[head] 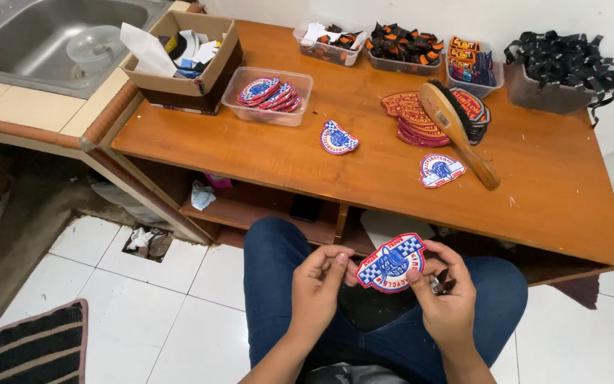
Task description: The person trims the edges of fabric patches using small scissors, then brushes the trimmed patch with a wooden brush. They handle several patches, placing some on the table and others into a plastic container.
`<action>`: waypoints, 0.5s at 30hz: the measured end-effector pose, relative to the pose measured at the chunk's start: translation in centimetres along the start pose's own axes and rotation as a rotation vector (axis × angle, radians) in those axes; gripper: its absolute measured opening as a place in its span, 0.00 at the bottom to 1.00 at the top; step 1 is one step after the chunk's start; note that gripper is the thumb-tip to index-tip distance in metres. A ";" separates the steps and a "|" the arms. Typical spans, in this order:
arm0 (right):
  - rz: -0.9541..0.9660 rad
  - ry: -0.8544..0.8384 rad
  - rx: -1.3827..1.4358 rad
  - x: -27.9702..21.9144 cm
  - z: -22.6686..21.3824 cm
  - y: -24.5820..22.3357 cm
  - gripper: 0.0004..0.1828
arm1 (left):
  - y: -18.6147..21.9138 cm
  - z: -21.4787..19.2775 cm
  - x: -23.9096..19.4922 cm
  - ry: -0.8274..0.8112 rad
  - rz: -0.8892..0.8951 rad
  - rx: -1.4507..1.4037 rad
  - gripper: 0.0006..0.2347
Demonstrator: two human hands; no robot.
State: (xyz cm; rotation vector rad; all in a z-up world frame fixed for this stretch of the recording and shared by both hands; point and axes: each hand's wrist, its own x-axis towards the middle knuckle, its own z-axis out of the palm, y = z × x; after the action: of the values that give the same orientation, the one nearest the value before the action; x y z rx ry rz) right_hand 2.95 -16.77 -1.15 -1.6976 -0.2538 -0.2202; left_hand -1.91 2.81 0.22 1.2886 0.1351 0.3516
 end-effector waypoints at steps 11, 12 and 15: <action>0.131 -0.090 0.031 0.1 -0.1 0.7 0.18 | -1.0 0.6 0.3 -0.268 -0.110 -0.002 0.19; 0.174 -0.137 0.029 0.1 -0.1 0.5 0.18 | -1.4 0.9 0.1 -0.293 -0.174 0.006 0.19; 0.141 -0.251 0.081 0.4 0.2 -0.9 0.43 | -1.5 1.5 -0.2 -0.200 -0.183 -0.132 0.11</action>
State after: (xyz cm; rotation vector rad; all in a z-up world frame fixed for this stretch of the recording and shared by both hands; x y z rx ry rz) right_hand 3.06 -16.44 -0.24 -1.6540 -0.3228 0.1077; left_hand -1.39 0.98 -0.79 1.1632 0.0582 0.0722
